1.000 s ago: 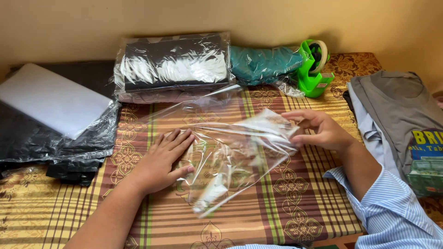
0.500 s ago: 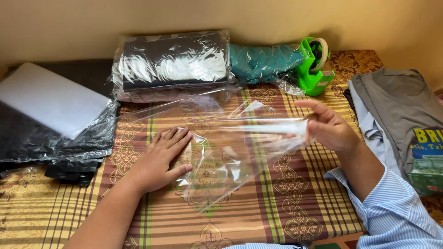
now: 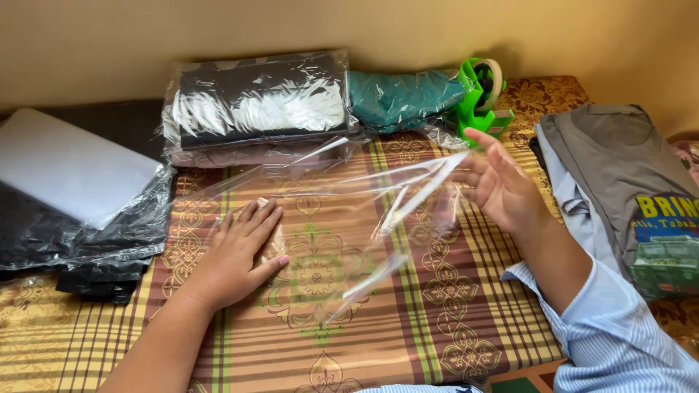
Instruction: Packing folded t-shirts into clear plastic bags and sealing them with tape.
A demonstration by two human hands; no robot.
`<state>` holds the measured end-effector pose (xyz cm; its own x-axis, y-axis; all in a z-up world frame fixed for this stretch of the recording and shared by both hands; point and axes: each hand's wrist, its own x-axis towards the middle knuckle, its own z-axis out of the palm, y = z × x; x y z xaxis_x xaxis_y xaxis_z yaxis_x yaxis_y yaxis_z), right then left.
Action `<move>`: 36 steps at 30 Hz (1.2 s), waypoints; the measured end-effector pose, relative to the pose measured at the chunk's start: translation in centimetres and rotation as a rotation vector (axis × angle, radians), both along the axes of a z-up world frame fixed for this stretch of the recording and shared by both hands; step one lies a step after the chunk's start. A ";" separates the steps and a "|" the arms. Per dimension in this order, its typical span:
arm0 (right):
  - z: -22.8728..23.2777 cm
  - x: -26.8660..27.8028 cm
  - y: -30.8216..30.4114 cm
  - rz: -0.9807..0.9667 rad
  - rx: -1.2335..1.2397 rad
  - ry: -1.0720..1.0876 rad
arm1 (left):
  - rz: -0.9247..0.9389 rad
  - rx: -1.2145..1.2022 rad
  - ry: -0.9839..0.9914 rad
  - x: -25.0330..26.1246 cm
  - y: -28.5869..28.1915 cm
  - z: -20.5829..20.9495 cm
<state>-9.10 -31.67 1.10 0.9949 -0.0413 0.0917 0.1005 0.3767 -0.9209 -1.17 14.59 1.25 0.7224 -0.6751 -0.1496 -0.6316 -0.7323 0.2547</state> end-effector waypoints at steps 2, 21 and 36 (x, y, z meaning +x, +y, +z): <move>2.1 0.1 2.0 0.024 -0.151 0.208 | 0.008 -0.006 -0.001 -0.1 0.0 0.1; -1.1 0.2 2.8 -0.211 -0.202 0.142 | 0.072 0.055 -0.533 -1.4 -5.2 1.4; -3.6 0.9 2.8 -0.223 -0.301 0.179 | -0.178 -0.438 -0.231 -1.5 -24.2 -3.2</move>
<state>-8.18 -28.92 -2.51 0.9659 -0.2555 -0.0414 -0.0229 0.0750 -0.9969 -2.69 -9.57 -1.92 0.5717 -0.7538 0.3239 -0.8123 -0.4645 0.3528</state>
